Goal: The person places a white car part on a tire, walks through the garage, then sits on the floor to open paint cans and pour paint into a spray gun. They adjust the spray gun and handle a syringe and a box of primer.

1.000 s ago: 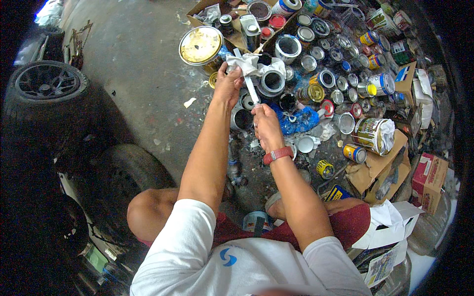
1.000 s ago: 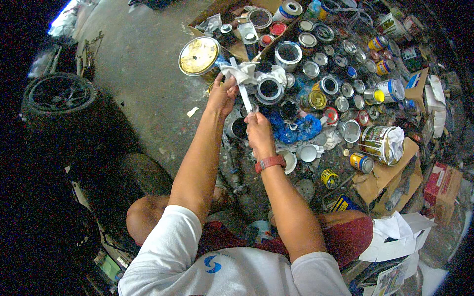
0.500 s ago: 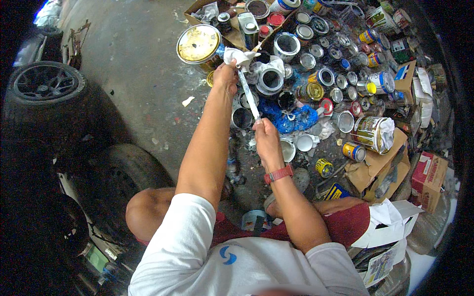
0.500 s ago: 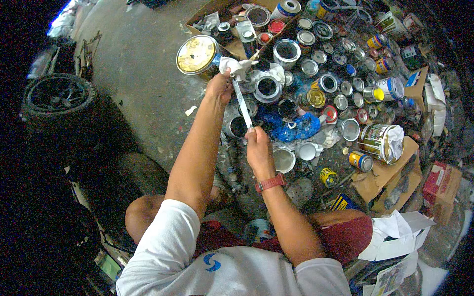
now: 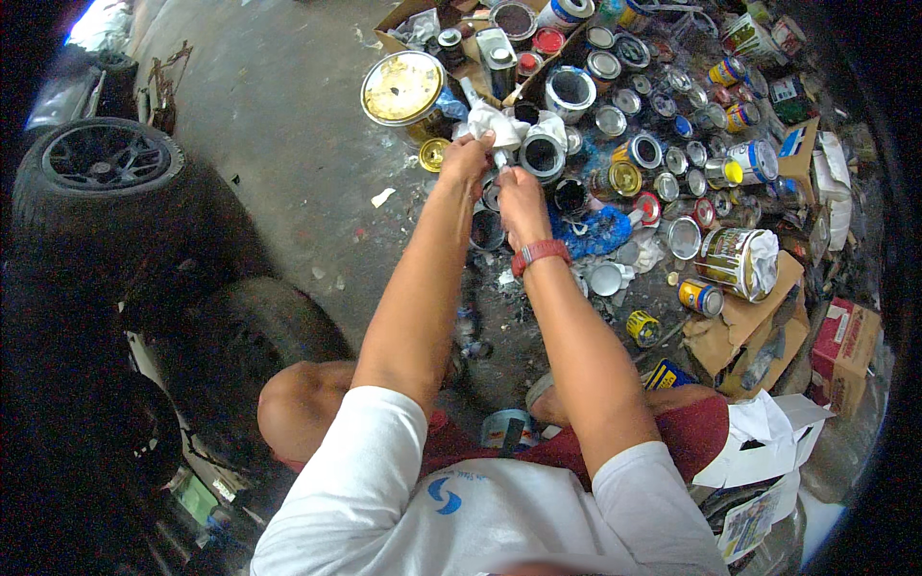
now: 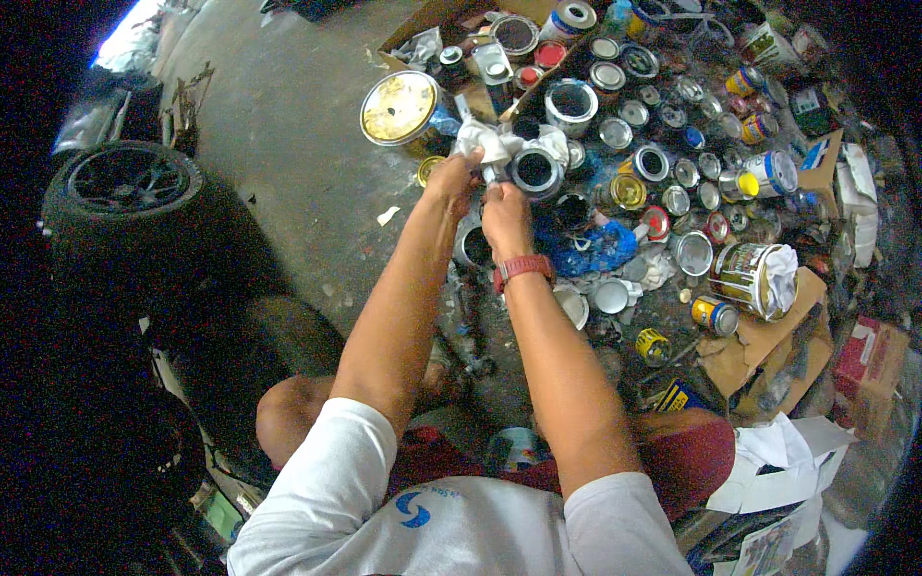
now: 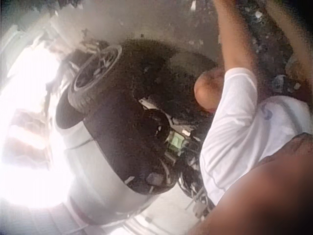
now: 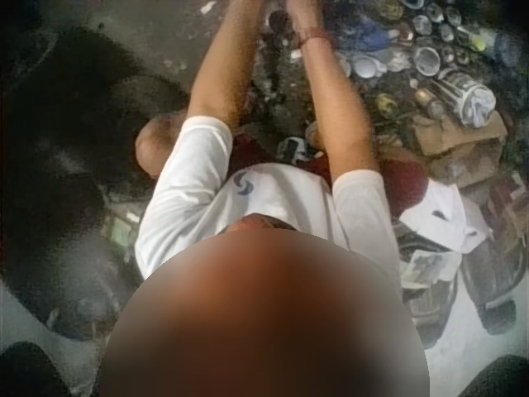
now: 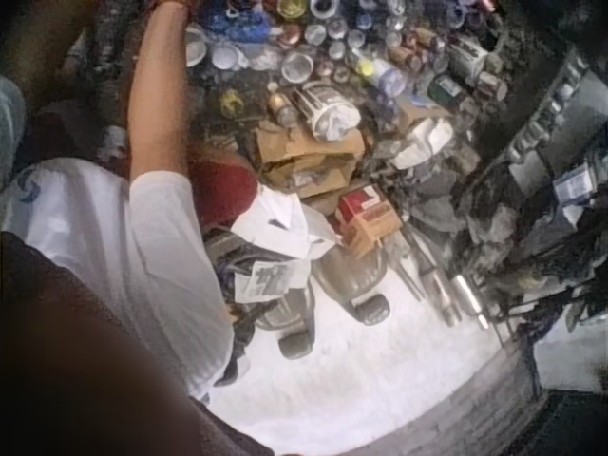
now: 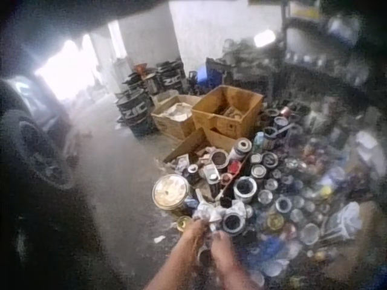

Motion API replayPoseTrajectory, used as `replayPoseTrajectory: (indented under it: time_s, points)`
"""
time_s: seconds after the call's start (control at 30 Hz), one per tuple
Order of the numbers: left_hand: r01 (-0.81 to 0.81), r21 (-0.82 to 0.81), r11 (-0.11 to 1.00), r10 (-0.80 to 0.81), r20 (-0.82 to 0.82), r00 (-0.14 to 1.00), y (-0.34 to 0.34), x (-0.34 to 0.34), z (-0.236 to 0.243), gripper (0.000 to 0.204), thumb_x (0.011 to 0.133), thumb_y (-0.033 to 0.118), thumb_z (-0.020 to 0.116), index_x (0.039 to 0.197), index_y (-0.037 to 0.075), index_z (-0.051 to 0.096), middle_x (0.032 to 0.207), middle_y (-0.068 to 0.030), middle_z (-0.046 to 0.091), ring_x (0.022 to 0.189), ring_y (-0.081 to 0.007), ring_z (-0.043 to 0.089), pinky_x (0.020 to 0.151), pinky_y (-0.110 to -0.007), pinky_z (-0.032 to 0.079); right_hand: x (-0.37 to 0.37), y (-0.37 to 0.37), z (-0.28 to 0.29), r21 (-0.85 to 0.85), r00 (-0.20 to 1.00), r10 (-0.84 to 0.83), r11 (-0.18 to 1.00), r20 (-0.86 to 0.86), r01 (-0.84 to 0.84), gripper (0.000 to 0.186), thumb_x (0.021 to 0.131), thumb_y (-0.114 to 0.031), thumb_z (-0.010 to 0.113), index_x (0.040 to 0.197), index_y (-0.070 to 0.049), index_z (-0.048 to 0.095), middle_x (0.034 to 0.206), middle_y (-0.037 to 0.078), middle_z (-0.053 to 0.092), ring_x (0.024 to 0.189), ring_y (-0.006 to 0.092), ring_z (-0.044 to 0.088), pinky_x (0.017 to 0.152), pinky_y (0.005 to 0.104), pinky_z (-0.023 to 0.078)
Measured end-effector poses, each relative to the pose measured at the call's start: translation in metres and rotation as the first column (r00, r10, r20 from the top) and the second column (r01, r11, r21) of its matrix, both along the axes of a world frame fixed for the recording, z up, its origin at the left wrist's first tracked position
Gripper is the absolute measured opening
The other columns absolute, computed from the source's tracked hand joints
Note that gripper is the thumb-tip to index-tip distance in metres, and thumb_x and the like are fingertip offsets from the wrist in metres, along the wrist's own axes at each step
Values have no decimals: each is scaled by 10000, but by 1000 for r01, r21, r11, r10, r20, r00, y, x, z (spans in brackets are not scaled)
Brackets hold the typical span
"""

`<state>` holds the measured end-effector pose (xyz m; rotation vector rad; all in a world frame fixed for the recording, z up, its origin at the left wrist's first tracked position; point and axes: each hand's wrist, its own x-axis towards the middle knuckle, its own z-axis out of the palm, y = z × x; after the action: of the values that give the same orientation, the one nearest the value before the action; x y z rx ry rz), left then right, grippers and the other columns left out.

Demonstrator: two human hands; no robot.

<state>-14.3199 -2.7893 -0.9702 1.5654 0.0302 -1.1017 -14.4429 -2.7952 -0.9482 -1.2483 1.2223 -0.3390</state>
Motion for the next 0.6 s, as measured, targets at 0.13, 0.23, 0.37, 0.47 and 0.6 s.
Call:
replayPoseTrajectory:
  time_s: [0.13, 0.23, 0.37, 0.47, 0.6]
  points:
    - [-43, -49, 998, 43, 0, 999, -4, -3, 4, 160, 994, 223, 706, 1029, 67, 706, 885, -38, 669, 673, -169, 529, 574, -345, 404, 4, 1, 0, -20, 1000, 21, 1000, 9, -21, 365, 1066, -246, 483, 970, 71, 636, 881, 243, 693, 783, 364, 652, 762, 480, 488]
    - [-144, 10, 990, 143, 42, 989, -14, 1, -14, 131, 976, 216, 724, 1010, 90, 714, 875, -31, 682, 669, -169, 547, 557, -350, 401, -8, 7, -3, -40, 996, 84, 996, -24, -85, 356, 1068, -250, 480, 975, 60, 627, 887, 251, 681, 809, 391, 654, 773, 483, 488]
    - [-244, -41, 969, 243, -16, 970, -20, 28, -32, 251, 895, 151, 814, 1081, 20, 708, 924, -69, 714, 761, -193, 626, 651, -357, 484, -38, 32, -5, -160, 986, 162, 973, -43, -167, 338, 1080, -268, 483, 969, 16, 630, 887, 236, 663, 843, 413, 655, 788, 487, 493]
    - [-174, 106, 979, 172, 24, 985, -18, 39, -27, 162, 927, 181, 784, 966, 37, 722, 784, -42, 645, 667, -175, 556, 581, -352, 404, -65, 62, 3, -123, 995, 105, 987, 1, -104, 283, 1088, -230, 489, 909, -42, 602, 685, -26, 473, 617, 94, 435, 555, 329, 366]
    - [-257, 114, 960, 263, -39, 964, -23, 29, -20, 161, 962, 176, 742, 958, 20, 705, 763, -46, 613, 622, -172, 520, 547, -359, 374, -87, 81, 22, -154, 996, 83, 984, -28, -86, 294, 1094, -237, 483, 919, -34, 603, 678, -10, 476, 619, 101, 444, 555, 335, 361]
